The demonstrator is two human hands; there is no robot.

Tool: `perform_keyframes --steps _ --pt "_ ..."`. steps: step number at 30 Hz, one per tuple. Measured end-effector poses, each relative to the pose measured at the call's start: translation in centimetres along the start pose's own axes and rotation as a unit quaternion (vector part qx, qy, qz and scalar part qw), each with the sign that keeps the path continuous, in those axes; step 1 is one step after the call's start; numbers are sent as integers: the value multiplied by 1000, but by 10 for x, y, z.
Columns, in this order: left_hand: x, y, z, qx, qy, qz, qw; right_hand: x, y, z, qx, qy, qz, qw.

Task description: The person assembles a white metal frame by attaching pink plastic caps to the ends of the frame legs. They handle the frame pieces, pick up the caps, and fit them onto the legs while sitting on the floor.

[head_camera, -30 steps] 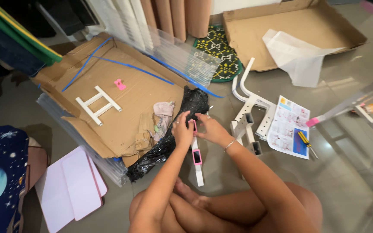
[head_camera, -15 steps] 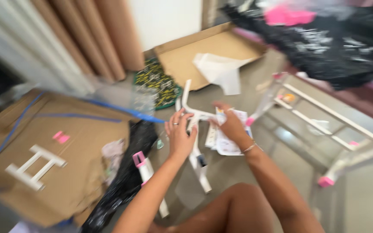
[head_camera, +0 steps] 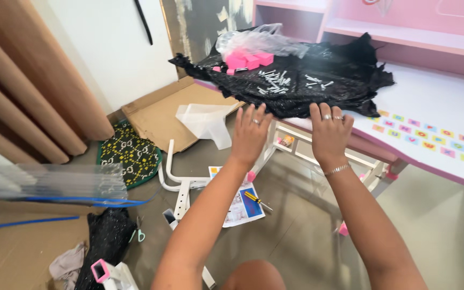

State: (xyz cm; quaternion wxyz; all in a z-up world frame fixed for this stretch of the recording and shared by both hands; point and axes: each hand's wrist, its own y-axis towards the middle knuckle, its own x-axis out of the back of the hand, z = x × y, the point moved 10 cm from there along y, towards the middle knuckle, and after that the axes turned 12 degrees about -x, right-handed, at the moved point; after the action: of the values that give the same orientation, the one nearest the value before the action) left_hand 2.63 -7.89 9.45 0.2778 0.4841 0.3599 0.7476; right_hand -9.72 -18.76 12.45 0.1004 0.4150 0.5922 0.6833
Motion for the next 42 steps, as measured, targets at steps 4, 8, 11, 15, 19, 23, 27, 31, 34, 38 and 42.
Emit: perform_keyframes --steps 4,8,11,15,19,23,27,31,34,38,42 --pt "-21 17 -3 -12 3 25 1000 -26 14 -15 11 2 -6 1000" --pt "-20 18 -13 -35 14 42 998 -27 8 -21 30 36 -18 999" --pt "-5 17 -16 -45 30 18 998 -17 10 -25 39 71 -1 997" --pt "9 7 -18 -58 22 23 998 3 4 -24 41 53 1 998" --pt "27 3 -17 -61 -17 30 998 29 1 -29 37 56 14 998" --pt "52 -3 -23 -91 -39 17 995 58 -2 -32 27 67 16 997" --pt "88 -6 -27 -116 -65 -14 991 86 -3 -32 35 74 25 996" --pt "126 0 -29 -120 -107 -31 986 103 -4 -33 21 65 47 997" --pt "153 9 -14 -78 -121 -61 988 111 2 -26 2 16 102 995" --pt "155 25 41 10 -47 -53 997 158 14 6 48 -70 91 992" --pt "115 18 113 152 -105 53 981 170 37 60 56 130 126 982"
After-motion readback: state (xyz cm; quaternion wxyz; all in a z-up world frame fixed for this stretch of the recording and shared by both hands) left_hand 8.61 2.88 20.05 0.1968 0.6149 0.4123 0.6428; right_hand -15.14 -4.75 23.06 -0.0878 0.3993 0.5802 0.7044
